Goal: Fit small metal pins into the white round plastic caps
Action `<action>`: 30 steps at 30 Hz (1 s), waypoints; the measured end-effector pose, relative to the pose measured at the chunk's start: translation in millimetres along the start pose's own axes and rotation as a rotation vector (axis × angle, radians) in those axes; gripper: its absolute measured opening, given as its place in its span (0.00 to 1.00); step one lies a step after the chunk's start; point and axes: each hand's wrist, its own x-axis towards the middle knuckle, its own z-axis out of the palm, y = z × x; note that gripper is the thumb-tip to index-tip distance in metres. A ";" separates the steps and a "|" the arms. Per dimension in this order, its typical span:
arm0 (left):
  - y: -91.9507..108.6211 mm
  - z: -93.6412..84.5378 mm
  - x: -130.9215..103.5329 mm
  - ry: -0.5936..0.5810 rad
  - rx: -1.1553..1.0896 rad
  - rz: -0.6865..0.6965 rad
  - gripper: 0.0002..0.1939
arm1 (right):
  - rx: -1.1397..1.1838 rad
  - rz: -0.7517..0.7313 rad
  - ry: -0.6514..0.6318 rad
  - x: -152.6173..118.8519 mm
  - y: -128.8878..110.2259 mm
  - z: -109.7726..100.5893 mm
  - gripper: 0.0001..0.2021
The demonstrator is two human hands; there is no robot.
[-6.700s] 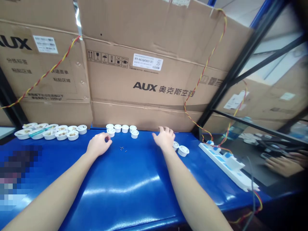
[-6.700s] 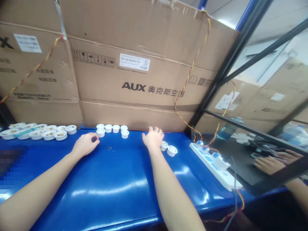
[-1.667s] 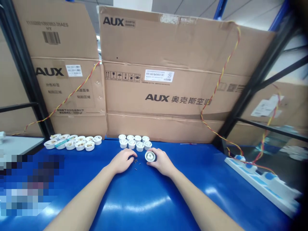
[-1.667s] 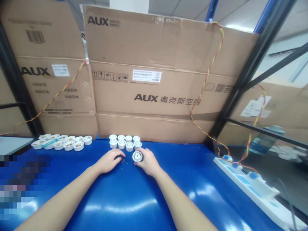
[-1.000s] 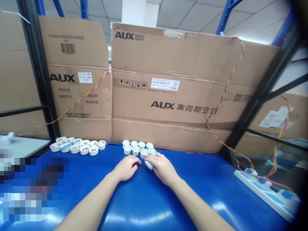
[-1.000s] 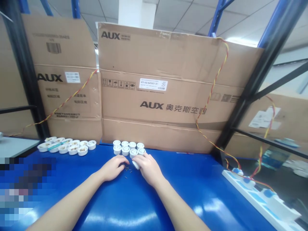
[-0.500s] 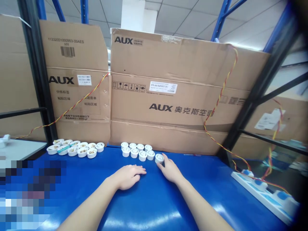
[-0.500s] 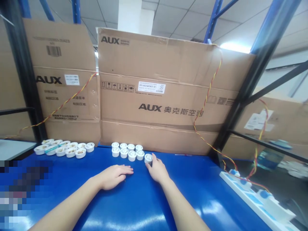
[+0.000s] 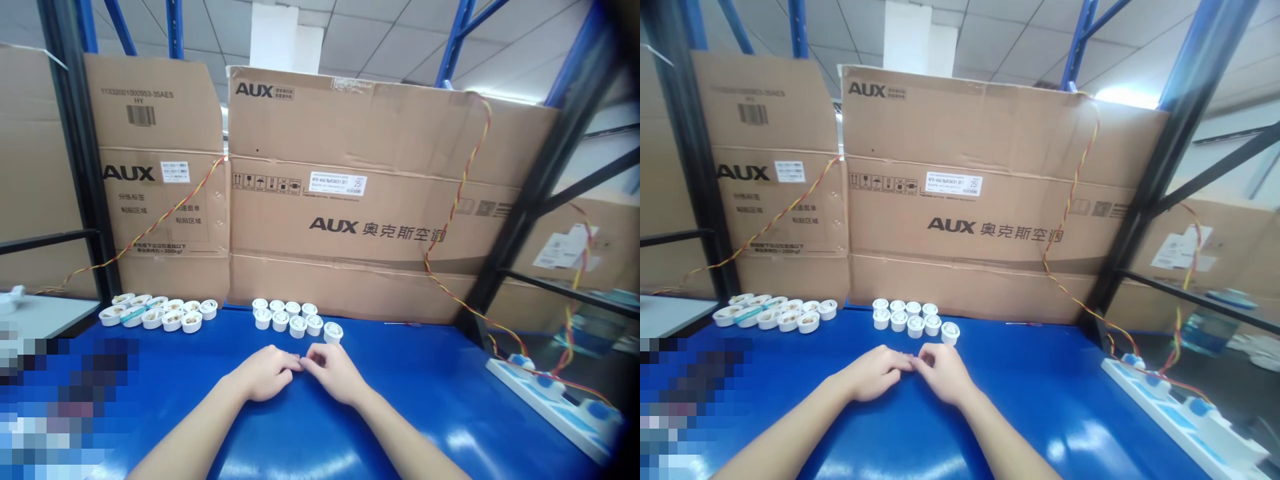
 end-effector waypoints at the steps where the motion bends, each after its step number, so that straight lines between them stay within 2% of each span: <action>1: 0.9 -0.7 -0.3 0.008 -0.005 0.007 0.24 | 0.025 0.016 -0.017 0.4 1.0 2.8 0.13; 5: 0.5 -0.4 -0.2 0.041 -0.059 -0.022 0.24 | 0.077 0.029 -0.038 2.2 5.2 2.7 0.13; 8: -2.7 1.0 0.9 0.117 -0.117 -0.056 0.23 | 0.086 0.014 -0.054 2.0 5.3 -0.8 0.13; 11: -6.4 -0.6 1.6 0.281 -0.123 -0.094 0.20 | 0.084 0.022 -0.055 1.7 4.3 -1.9 0.13; 13: -9.8 -3.4 1.5 0.419 -0.058 -0.167 0.16 | 0.083 0.027 -0.050 2.0 3.9 -2.1 0.13; 16: -18.5 -7.6 0.4 0.617 0.070 -0.360 0.12 | 0.080 0.037 -0.038 2.6 3.8 -3.0 0.14; 18: -26.8 -8.9 -0.8 0.692 0.120 -0.492 0.12 | 0.073 0.045 -0.030 2.7 3.7 -3.7 0.14; 22: -44.0 -6.6 -2.2 0.660 0.204 -0.642 0.22 | 0.066 0.046 -0.021 2.0 3.7 -4.4 0.14; 26: -52.0 -3.5 -2.1 0.605 0.241 -0.638 0.26 | 0.064 0.033 -0.010 2.2 5.2 -3.7 0.14; 30: -48.7 -5.0 -3.1 0.604 0.270 -0.653 0.26 | 0.071 0.012 0.013 2.9 6.9 -3.8 0.14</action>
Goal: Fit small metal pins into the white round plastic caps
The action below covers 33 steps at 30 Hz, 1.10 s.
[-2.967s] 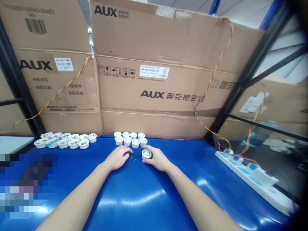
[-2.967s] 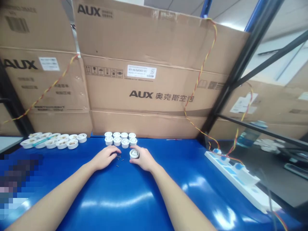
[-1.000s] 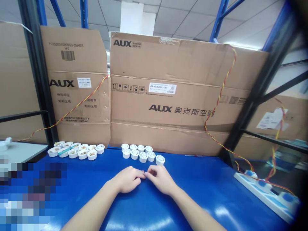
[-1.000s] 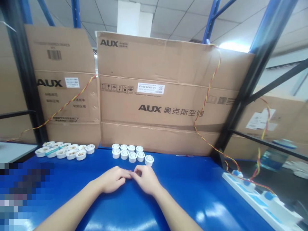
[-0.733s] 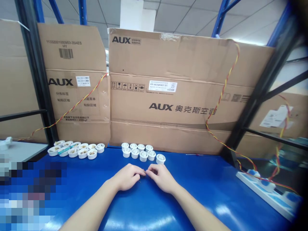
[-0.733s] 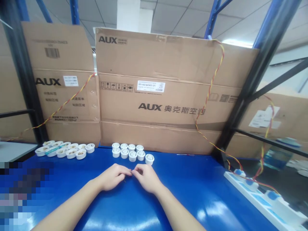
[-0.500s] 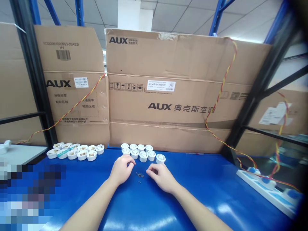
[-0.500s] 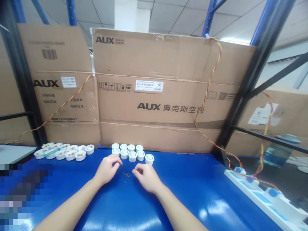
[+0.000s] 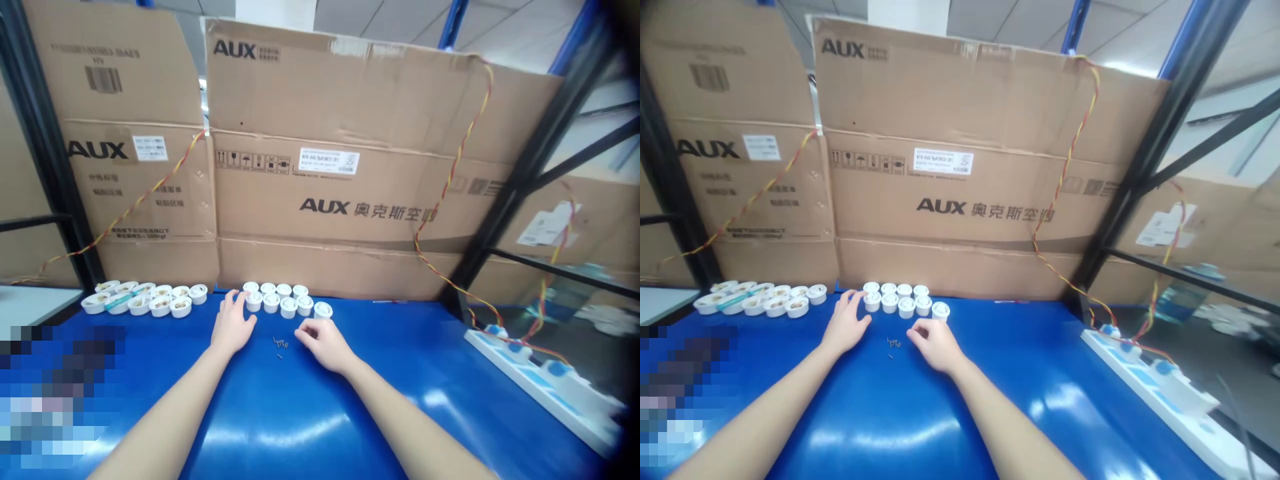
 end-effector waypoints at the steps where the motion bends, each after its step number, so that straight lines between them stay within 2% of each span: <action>1: 0.8 -1.3 -0.2 -0.002 0.005 -0.001 0.26 | -0.003 -0.005 0.007 0.2 0.4 -0.4 0.14; 5: 3.1 -4.1 0.7 -0.063 0.055 -0.004 0.27 | -0.042 -0.032 0.046 1.9 3.7 -3.8 0.12; 10: 4.0 -4.9 0.6 -0.076 0.058 -0.023 0.21 | -0.049 -0.033 0.160 2.5 9.9 -6.4 0.13; 15: 4.0 -6.1 0.5 -0.047 0.038 -0.034 0.11 | -0.062 -0.078 0.022 1.8 10.0 -1.2 0.09; 19: 4.4 -5.3 1.3 -0.029 0.025 -0.062 0.12 | -0.155 -0.080 -0.054 2.2 5.1 5.1 0.08; 23: 5.0 -3.9 1.7 0.018 0.010 -0.073 0.15 | -0.215 -0.051 -0.031 0.3 -4.1 9.3 0.08; 26: 5.4 -3.5 1.6 0.024 0.007 -0.079 0.16 | -0.200 -0.159 -0.045 -3.7 -13.2 10.4 0.06; 29: 5.6 -3.6 1.4 0.017 0.005 -0.082 0.17 | -0.172 -0.307 -0.156 -7.0 -19.6 10.8 0.06; 33: 5.2 -3.0 1.5 0.011 0.014 -0.083 0.17 | -0.175 -0.363 -0.210 -7.7 -21.3 10.6 0.09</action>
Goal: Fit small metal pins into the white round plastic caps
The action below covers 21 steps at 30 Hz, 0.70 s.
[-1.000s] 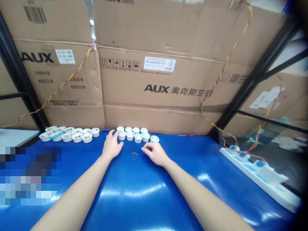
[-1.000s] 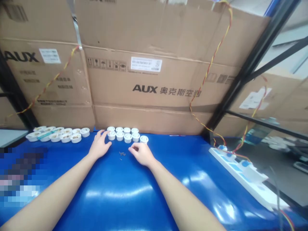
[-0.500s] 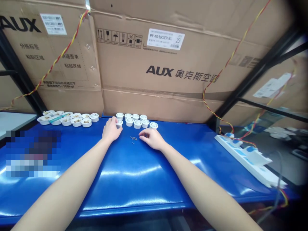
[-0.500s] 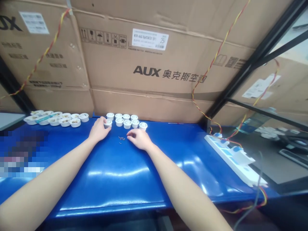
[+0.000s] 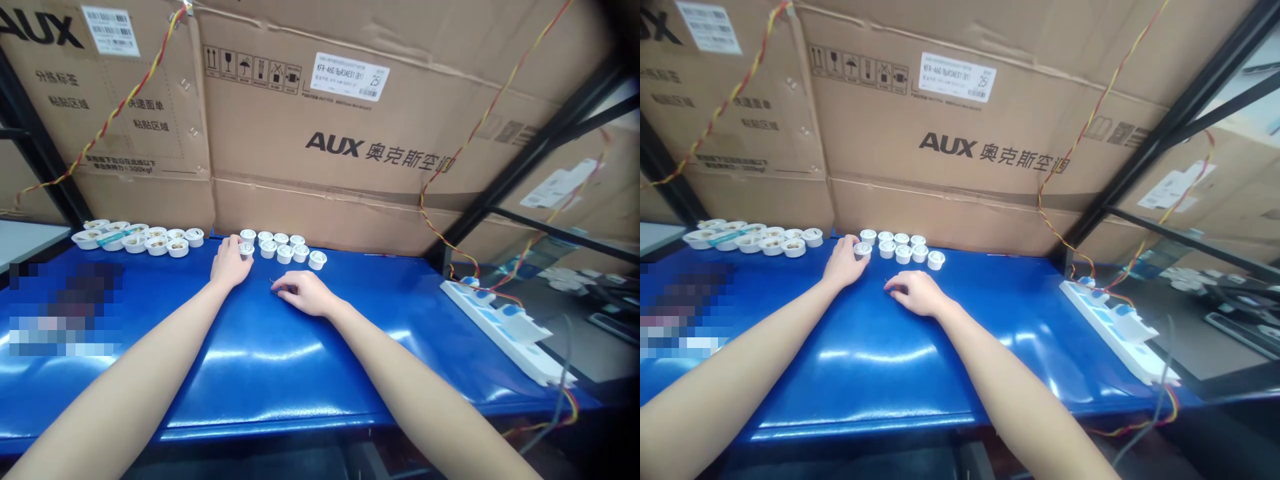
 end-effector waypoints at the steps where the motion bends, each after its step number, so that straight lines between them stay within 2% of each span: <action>1: -0.1 0.2 0.1 -0.003 0.004 0.001 0.17 | -0.007 -0.007 -0.007 0.2 0.1 -0.3 0.10; 6: 0.6 0.0 0.2 -0.020 0.013 0.007 0.18 | -0.057 -0.021 -0.051 1.4 0.0 -2.7 0.11; 14: 2.0 -2.4 -1.2 -0.032 0.002 0.027 0.21 | -0.052 -0.002 -0.053 2.3 1.3 -2.0 0.09; 21: -0.6 -3.2 -1.2 -0.055 0.011 0.062 0.11 | 0.000 0.055 -0.045 1.6 1.0 -2.2 0.05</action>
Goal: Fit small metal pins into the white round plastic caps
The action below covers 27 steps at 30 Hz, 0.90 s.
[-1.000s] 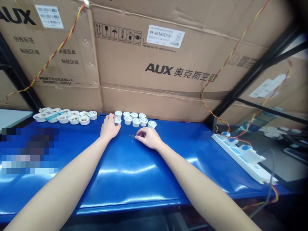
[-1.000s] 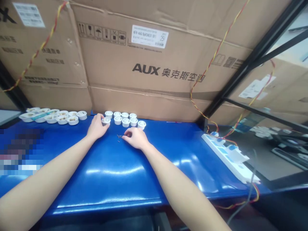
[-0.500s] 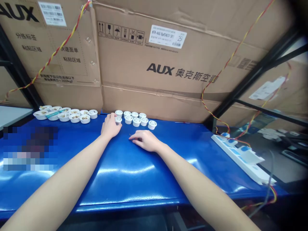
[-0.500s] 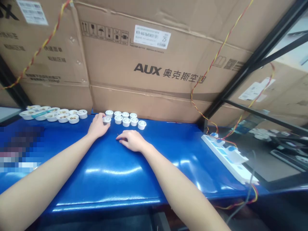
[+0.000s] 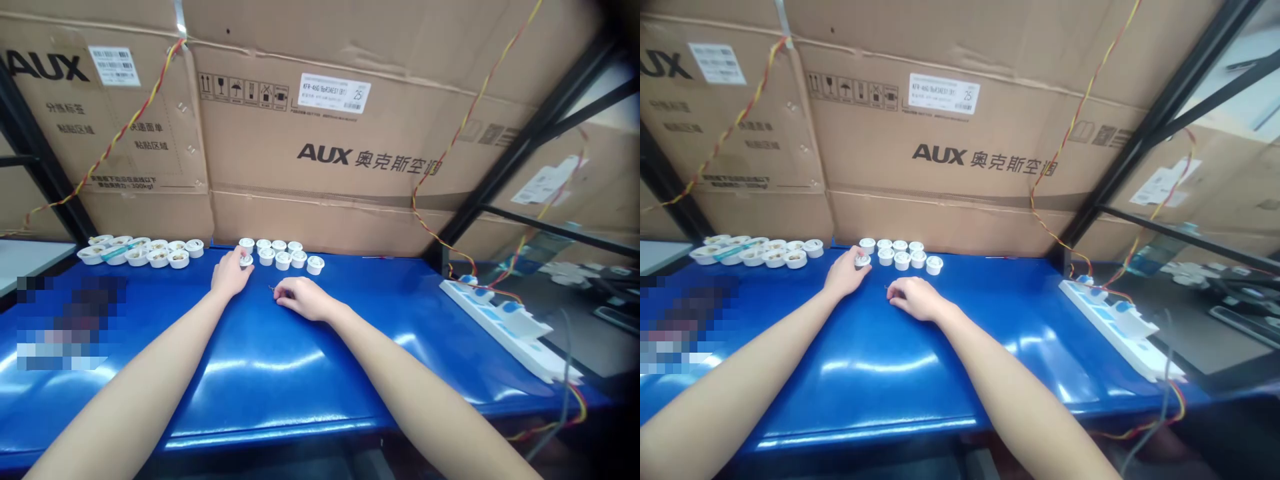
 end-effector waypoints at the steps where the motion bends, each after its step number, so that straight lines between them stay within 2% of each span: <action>1: -0.1 -0.7 -0.1 -0.002 -0.007 0.002 0.11 | 0.020 0.004 0.000 -0.5 0.0 -0.2 0.04; 3: 1.3 -2.9 -0.9 0.010 -0.045 0.028 0.12 | 0.072 0.010 0.015 -1.5 0.5 -0.6 0.03; 5: 5.7 -6.0 -2.6 0.039 -0.116 0.119 0.16 | 0.144 0.041 0.075 -2.1 1.8 -1.2 0.02; 9: 22.6 -9.6 -10.9 0.065 -0.251 0.384 0.20 | 0.295 0.132 0.320 -2.1 3.9 -4.5 0.05; 12: 35.4 -6.7 -19.2 0.031 -0.287 0.469 0.20 | 0.345 0.143 0.481 -1.6 2.3 -7.2 0.07; 14: 40.6 -3.3 -23.5 0.032 -0.294 0.523 0.20 | 0.356 0.146 0.541 -1.1 0.2 -7.9 0.08; 18: 43.0 0.9 -26.8 0.070 -0.300 0.619 0.21 | 0.377 0.159 0.583 -0.5 -3.3 -7.4 0.08; 27: 44.7 -0.8 -27.4 0.095 -0.284 0.686 0.18 | 0.412 0.169 0.546 -0.3 -4.4 -4.6 0.06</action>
